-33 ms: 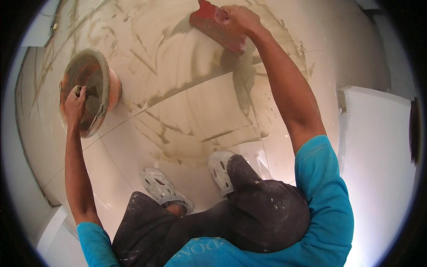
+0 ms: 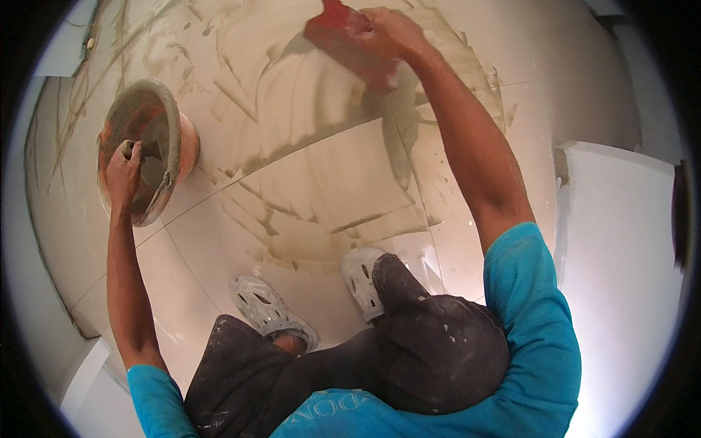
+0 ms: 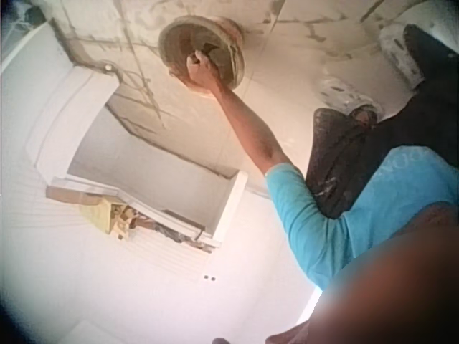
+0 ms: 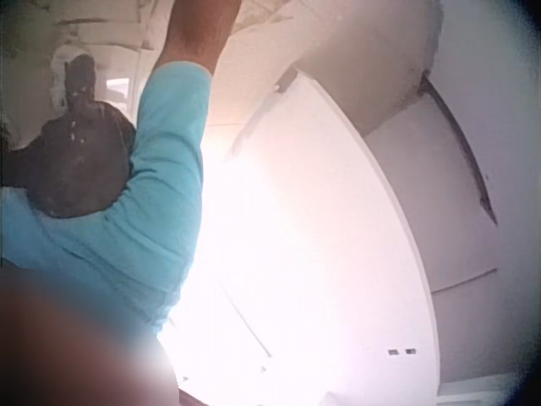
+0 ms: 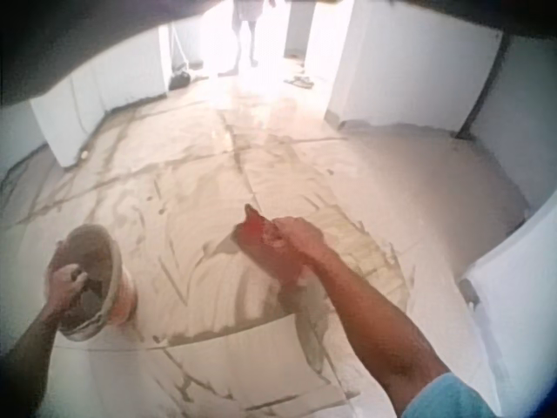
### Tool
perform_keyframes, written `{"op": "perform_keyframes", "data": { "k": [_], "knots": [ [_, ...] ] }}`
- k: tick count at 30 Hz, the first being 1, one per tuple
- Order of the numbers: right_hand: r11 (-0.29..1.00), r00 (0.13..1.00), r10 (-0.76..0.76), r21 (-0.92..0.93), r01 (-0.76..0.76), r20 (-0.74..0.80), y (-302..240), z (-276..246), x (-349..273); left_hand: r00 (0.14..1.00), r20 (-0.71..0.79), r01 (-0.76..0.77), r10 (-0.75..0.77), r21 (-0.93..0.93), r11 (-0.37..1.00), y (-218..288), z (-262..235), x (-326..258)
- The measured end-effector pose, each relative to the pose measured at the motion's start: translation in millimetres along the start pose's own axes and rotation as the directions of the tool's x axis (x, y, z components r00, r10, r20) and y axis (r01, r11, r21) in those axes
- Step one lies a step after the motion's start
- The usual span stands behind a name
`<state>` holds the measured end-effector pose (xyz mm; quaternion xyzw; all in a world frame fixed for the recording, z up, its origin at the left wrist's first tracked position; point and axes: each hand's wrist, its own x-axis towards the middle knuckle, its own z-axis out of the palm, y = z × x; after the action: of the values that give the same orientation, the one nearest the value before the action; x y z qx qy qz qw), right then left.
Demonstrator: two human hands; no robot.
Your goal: The person pours a bucket of grout onto a tiled floor and uses a red float to spread the material evenly across the surface and into the tile joints. The person repeatedly scoops grout from the bucket and applies it to different sections of the floor.
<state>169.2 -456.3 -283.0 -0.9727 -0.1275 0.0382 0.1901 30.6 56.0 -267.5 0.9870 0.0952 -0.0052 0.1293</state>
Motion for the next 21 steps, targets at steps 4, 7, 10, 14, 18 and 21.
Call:
{"op": "perform_keyframes", "data": {
  "k": [4,7,10,14,18,21],
  "knots": [
    [0.955,0.973,-0.222,0.213,0.205,0.059,-66.7,56.4,2.7,0.998,-0.068,0.006,-0.003,0.036,0.999,0.7,4.5,-2.4],
    [0.955,0.994,-0.07,0.293,0.043,0.083,-102.9,82.6,1.4,0.999,-0.042,0.027,-0.026,0.008,1.0,22.1,4.0,-4.0],
    [0.962,0.995,0.094,0.257,-0.098,0.025,-96.2,89.1,18.1,0.999,-0.027,0.035,-0.035,-0.032,0.999,25.1,5.8,-6.1],
    [0.965,0.979,0.162,0.226,-0.132,-0.122,-29.6,68.3,44.7,0.997,-0.058,0.043,-0.048,-0.079,0.996,28.6,4.4,-13.5],
    [0.974,0.972,0.225,0.055,-0.221,-0.072,9.6,35.8,48.0,0.995,-0.065,0.073,-0.079,-0.081,0.994,20.0,-1.2,-14.8],
    [0.936,0.941,0.332,0.149,-0.319,-0.07,19.2,6.2,42.1,0.998,-0.034,0.052,-0.053,-0.038,0.998,19.8,-0.8,-9.8]
  ]
}}
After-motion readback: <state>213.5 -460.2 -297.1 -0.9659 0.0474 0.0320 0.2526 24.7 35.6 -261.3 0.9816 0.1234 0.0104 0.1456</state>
